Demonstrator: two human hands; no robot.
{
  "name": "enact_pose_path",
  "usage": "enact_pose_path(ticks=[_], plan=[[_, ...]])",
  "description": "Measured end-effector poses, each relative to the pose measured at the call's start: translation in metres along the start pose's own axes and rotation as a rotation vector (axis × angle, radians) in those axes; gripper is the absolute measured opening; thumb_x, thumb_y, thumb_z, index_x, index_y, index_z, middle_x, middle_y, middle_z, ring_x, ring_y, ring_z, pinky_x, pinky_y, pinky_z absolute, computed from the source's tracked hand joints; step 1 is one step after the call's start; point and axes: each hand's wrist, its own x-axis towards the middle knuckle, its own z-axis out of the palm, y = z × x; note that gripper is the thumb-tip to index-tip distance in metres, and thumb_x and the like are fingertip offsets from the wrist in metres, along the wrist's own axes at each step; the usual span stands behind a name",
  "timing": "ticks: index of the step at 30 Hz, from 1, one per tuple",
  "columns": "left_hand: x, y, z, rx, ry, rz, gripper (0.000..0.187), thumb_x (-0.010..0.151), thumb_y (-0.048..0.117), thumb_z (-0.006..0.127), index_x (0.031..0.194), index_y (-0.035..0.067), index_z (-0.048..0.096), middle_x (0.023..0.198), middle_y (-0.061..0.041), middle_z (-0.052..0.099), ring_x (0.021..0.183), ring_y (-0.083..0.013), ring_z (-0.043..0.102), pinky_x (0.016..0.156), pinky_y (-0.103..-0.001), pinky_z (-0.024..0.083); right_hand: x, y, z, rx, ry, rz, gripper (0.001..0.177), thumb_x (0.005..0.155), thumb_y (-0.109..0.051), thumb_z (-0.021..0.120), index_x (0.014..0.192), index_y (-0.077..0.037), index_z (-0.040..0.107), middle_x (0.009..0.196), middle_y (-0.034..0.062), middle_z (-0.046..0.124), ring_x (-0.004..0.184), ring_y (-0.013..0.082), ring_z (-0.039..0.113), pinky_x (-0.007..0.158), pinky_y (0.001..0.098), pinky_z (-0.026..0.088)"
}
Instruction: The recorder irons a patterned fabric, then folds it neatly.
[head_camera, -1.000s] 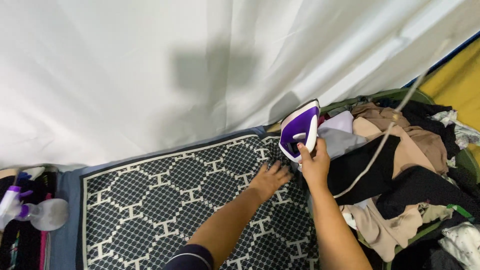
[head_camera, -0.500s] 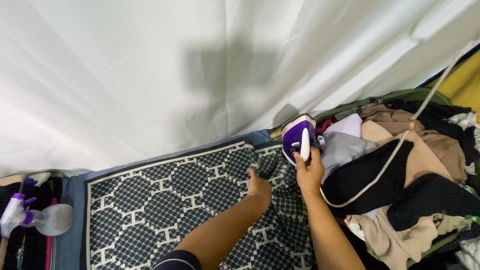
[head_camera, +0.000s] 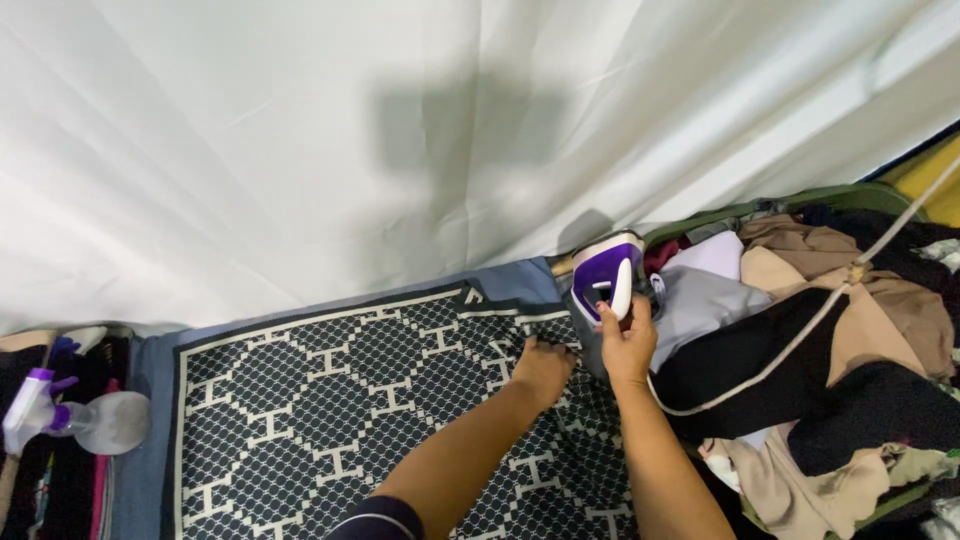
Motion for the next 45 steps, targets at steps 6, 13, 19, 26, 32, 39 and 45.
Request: enact_pose_path(ticks=[6, 13, 19, 26, 32, 39, 45], plan=[[-0.057, -0.049, -0.010, -0.425, 0.347, -0.090, 0.070, 0.079, -0.023, 0.046, 0.137, 0.015, 0.060, 0.141, -0.013, 0.053, 0.130, -0.0368, 0.047, 0.113, -0.051, 0.037, 0.002, 0.019, 0.002, 0.148, 0.012, 0.103, 0.028, 0.095, -0.008, 0.069, 0.118, -0.001, 0.055, 0.100, 0.0072, 0.070, 0.079, 0.0122, 0.067, 0.059, 0.0290, 0.060], [-0.123, -0.248, 0.083, -0.208, 0.507, -0.551, 0.054, 0.082, -0.005, 0.063, 0.134, 0.011, 0.055, 0.132, -0.012, 0.060, 0.121, -0.0292, 0.059, 0.105, -0.047, 0.048, 0.002, 0.044, -0.015, -0.197, -0.093, 0.056, 0.031, 0.096, -0.009, 0.070, 0.119, 0.002, 0.052, 0.101, 0.0137, 0.070, 0.083, 0.0222, 0.069, 0.073, 0.0381, 0.057], [-0.215, -0.337, 0.098, -0.061, 0.318, -0.988, 0.085, 0.092, 0.006, 0.057, 0.161, 0.025, 0.012, 0.168, 0.001, 0.021, 0.154, -0.0352, 0.017, 0.117, -0.070, 0.012, -0.040, -0.043, -0.006, -0.659, -0.030, -0.054, 0.045, 0.092, -0.023, 0.077, 0.125, 0.002, 0.057, 0.114, 0.0221, 0.066, 0.102, 0.0399, 0.065, 0.089, 0.0484, 0.052], [-0.250, -0.324, 0.055, 0.198, -0.041, -0.977, 0.062, 0.100, 0.008, 0.050, 0.158, 0.027, 0.035, 0.160, 0.003, 0.042, 0.150, -0.0227, 0.034, 0.122, -0.071, 0.004, -0.068, -0.025, 0.057, -0.945, -0.369, -0.609, 0.066, 0.066, -0.050, 0.079, 0.112, -0.004, 0.069, 0.115, 0.0158, 0.069, 0.105, 0.0379, 0.065, 0.094, 0.0561, 0.049], [-0.277, -0.319, 0.067, 0.179, 0.150, -0.885, 0.041, 0.099, 0.008, 0.051, 0.137, 0.022, 0.058, 0.142, 0.002, 0.059, 0.140, -0.0218, 0.046, 0.122, -0.073, 0.004, -0.042, 0.039, 0.043, -0.780, -0.490, -0.218, 0.027, 0.090, -0.022, 0.071, 0.114, -0.010, 0.066, 0.107, 0.0188, 0.072, 0.097, 0.0384, 0.070, 0.087, 0.0487, 0.053], [-0.388, -0.284, 0.122, -0.187, 0.255, -0.612, 0.033, 0.096, 0.019, 0.054, 0.128, 0.014, 0.060, 0.111, -0.011, 0.072, 0.118, -0.0290, 0.064, 0.120, -0.075, 0.009, -0.055, 0.042, -0.041, -0.711, -0.689, 0.018, 0.030, 0.093, -0.019, 0.070, 0.118, -0.007, 0.062, 0.109, 0.0190, 0.075, 0.100, 0.0347, 0.073, 0.085, 0.0441, 0.055], [-0.426, -0.279, 0.256, -0.124, 0.129, -0.592, 0.026, 0.100, 0.024, 0.059, 0.126, 0.021, 0.059, 0.114, -0.007, 0.075, 0.125, -0.0245, 0.066, 0.122, -0.065, 0.031, -0.119, -0.017, -0.039, -1.253, -0.941, 0.100, 0.061, 0.082, -0.020, 0.083, 0.135, -0.018, 0.052, 0.138, 0.0087, 0.061, 0.127, 0.0280, 0.059, 0.107, 0.0465, 0.045]])
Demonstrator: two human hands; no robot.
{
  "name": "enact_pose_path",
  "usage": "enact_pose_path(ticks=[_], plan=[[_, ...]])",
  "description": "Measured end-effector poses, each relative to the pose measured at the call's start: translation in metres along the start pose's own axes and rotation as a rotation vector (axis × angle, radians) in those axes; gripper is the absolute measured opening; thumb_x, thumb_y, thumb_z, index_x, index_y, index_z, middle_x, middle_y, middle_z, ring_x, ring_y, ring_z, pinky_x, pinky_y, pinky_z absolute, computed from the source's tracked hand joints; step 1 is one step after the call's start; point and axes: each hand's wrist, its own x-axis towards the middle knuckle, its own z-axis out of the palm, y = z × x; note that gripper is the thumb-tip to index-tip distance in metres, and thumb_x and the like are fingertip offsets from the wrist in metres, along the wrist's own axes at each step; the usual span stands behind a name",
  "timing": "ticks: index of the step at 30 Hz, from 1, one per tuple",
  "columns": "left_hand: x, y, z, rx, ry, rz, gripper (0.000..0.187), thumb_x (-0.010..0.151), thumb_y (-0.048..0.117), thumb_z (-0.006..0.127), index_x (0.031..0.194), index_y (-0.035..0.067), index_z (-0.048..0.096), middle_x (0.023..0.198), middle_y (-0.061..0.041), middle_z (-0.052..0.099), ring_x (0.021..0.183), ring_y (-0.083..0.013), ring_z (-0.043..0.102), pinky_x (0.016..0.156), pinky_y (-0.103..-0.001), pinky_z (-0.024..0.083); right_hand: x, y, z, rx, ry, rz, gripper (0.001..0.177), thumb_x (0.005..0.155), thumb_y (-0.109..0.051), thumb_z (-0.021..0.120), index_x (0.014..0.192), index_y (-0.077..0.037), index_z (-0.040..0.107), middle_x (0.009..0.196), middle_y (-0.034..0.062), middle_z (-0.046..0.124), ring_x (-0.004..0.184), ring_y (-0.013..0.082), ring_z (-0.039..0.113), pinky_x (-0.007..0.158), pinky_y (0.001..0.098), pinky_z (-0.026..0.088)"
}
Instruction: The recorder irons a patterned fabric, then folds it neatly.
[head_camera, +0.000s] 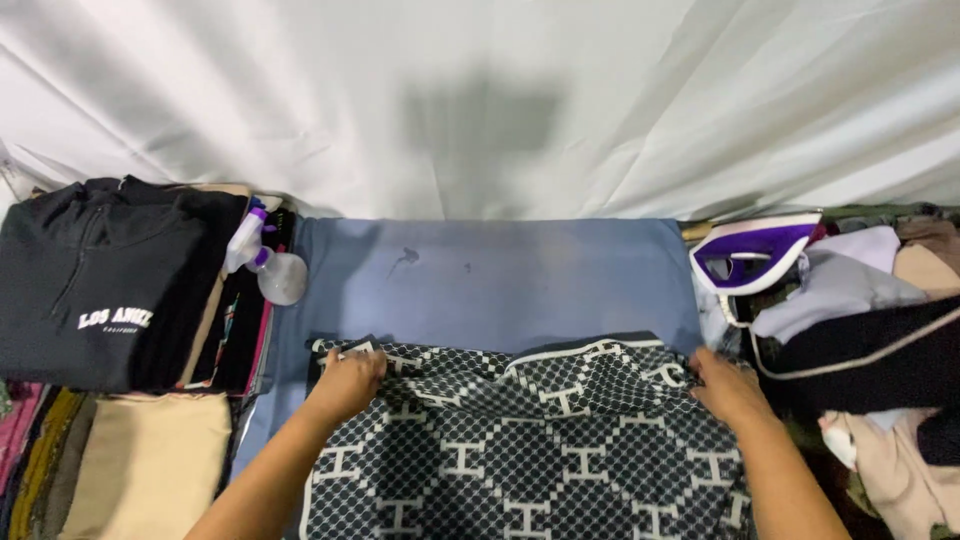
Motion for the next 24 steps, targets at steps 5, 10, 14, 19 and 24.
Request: enact_pose_path(ticks=[5, 10, 14, 19, 24], plan=[[-0.030, 0.035, -0.074, 0.093, 0.331, 0.023, 0.125, 0.051, 0.030, 0.093, 0.157, 0.024, 0.028, 0.150, -0.006, 0.055, 0.138, -0.0355, 0.048, 0.101, -0.078, 0.033, -0.044, -0.081, -0.027, -0.287, 0.056, -0.017, 0.105, 0.076, -0.018, 0.088, 0.157, -0.030, 0.021, 0.161, 0.0004, 0.035, 0.144, 0.0265, 0.040, 0.119, 0.0529, 0.027], [-0.030, 0.023, -0.046, 0.034, 0.022, -0.189, 0.102, 0.077, 0.028, 0.086, 0.157, 0.026, 0.023, 0.140, 0.001, 0.061, 0.134, -0.0241, 0.055, 0.110, -0.067, 0.037, -0.025, -0.051, 0.029, -0.411, -0.015, 0.063, 0.097, 0.085, -0.018, 0.077, 0.165, -0.030, 0.022, 0.149, 0.0048, 0.053, 0.138, 0.0274, 0.051, 0.117, 0.0477, 0.034], [-0.036, 0.008, 0.003, 0.000, -0.041, -0.219, 0.047, 0.101, 0.017, 0.057, 0.147, 0.025, 0.049, 0.126, -0.006, 0.073, 0.119, -0.0260, 0.068, 0.110, -0.058, 0.043, -0.029, -0.015, 0.069, -0.434, 0.126, 0.134, 0.040, 0.102, -0.018, 0.053, 0.141, -0.024, 0.059, 0.133, 0.0073, 0.072, 0.121, 0.0269, 0.069, 0.112, 0.0472, 0.041], [-0.076, 0.006, -0.004, -0.004, 0.203, -0.196, 0.033, 0.089, 0.012, 0.058, 0.120, 0.019, 0.067, 0.139, -0.017, 0.057, 0.106, -0.0357, 0.067, 0.087, -0.052, 0.054, -0.074, -0.006, 0.066, -0.319, 0.322, 0.212, 0.032, 0.100, -0.025, 0.050, 0.116, -0.021, 0.078, 0.134, 0.0111, 0.067, 0.110, 0.0318, 0.072, 0.096, 0.0500, 0.049], [-0.097, -0.009, -0.033, -0.657, 0.210, -0.313, 0.028, 0.086, 0.000, 0.060, 0.113, 0.008, 0.064, 0.101, -0.020, 0.072, 0.095, -0.0346, 0.071, 0.084, -0.047, 0.058, -0.122, -0.032, 0.020, 0.459, 0.375, 0.354, 0.036, 0.090, -0.004, 0.057, 0.124, -0.009, 0.069, 0.105, 0.0249, 0.073, 0.093, 0.0418, 0.072, 0.073, 0.0518, 0.055]])
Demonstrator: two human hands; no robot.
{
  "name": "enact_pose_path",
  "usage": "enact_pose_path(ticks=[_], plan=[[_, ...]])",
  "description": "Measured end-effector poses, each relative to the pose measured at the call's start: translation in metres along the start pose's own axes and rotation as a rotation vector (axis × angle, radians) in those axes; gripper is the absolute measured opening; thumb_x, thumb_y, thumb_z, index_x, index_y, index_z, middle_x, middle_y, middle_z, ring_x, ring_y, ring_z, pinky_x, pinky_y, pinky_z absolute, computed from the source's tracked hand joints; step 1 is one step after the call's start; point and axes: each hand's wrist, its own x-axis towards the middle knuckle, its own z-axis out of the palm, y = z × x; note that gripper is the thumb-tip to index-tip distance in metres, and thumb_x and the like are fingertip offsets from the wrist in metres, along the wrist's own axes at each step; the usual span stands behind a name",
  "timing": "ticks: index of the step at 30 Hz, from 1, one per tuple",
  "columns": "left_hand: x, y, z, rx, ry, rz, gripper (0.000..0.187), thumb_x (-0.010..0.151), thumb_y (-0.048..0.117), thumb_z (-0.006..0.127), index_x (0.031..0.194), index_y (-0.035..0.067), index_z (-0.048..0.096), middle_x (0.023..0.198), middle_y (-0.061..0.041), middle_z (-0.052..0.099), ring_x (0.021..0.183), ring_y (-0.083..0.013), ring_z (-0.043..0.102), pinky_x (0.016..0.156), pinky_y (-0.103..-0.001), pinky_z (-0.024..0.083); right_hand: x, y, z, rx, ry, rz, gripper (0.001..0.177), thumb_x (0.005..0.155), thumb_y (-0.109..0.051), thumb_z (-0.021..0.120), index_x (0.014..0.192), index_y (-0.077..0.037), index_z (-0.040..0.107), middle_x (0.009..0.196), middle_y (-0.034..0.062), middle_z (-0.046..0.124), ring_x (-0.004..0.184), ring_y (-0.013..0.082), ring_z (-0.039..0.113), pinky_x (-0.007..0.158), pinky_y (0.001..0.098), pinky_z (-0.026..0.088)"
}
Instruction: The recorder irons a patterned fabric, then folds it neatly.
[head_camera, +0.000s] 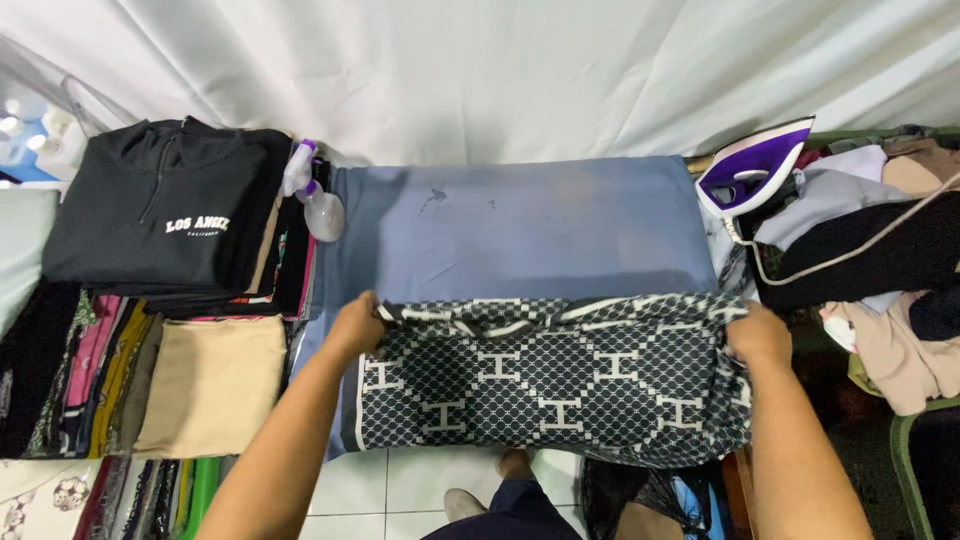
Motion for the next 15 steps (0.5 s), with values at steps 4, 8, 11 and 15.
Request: enact_pose_path(ticks=[4, 8, 11, 15], plan=[[0.003, 0.005, -0.028, -0.358, 0.071, -0.086, 0.019, 0.088, -0.003, 0.059, 0.106, 0.002, 0.062, 0.093, -0.017, 0.072, 0.083, -0.0274, 0.070, 0.073, -0.046, 0.059, -0.002, -0.022, -0.026, 0.594, -0.084, 0.164, 0.029, 0.100, 0.005, 0.047, 0.122, -0.005, 0.063, 0.100, 0.0262, 0.074, 0.081, 0.0374, 0.073, 0.061, 0.0445, 0.058], [0.015, 0.024, -0.072, -0.439, 0.392, 0.208, 0.024, 0.080, -0.007, 0.062, 0.102, 0.002, 0.061, 0.090, -0.018, 0.071, 0.082, -0.0245, 0.066, 0.074, -0.039, 0.052, 0.030, -0.035, -0.045, 1.001, -0.012, -0.006, 0.034, 0.095, 0.014, 0.042, 0.117, -0.006, 0.059, 0.101, 0.0108, 0.071, 0.083, 0.0245, 0.073, 0.067, 0.0369, 0.064], [0.018, 0.063, -0.119, -0.302, 0.625, 0.344, 0.025, 0.081, -0.007, 0.064, 0.103, 0.002, 0.061, 0.092, -0.021, 0.071, 0.087, -0.0296, 0.069, 0.080, -0.039, 0.053, 0.058, -0.052, -0.060, 1.029, 0.080, -0.210, 0.034, 0.093, 0.016, 0.047, 0.117, -0.005, 0.061, 0.103, 0.0036, 0.069, 0.090, 0.0171, 0.069, 0.073, 0.0326, 0.061], [0.045, 0.112, -0.168, -0.261, 0.757, 0.416, 0.032, 0.082, -0.010, 0.062, 0.111, 0.002, 0.058, 0.096, -0.022, 0.071, 0.093, -0.0355, 0.071, 0.084, -0.041, 0.053, 0.123, -0.088, -0.075, 0.856, 0.303, -0.519, 0.040, 0.088, 0.018, 0.052, 0.120, -0.004, 0.065, 0.107, 0.0038, 0.068, 0.096, 0.0129, 0.063, 0.082, 0.0264, 0.053]])
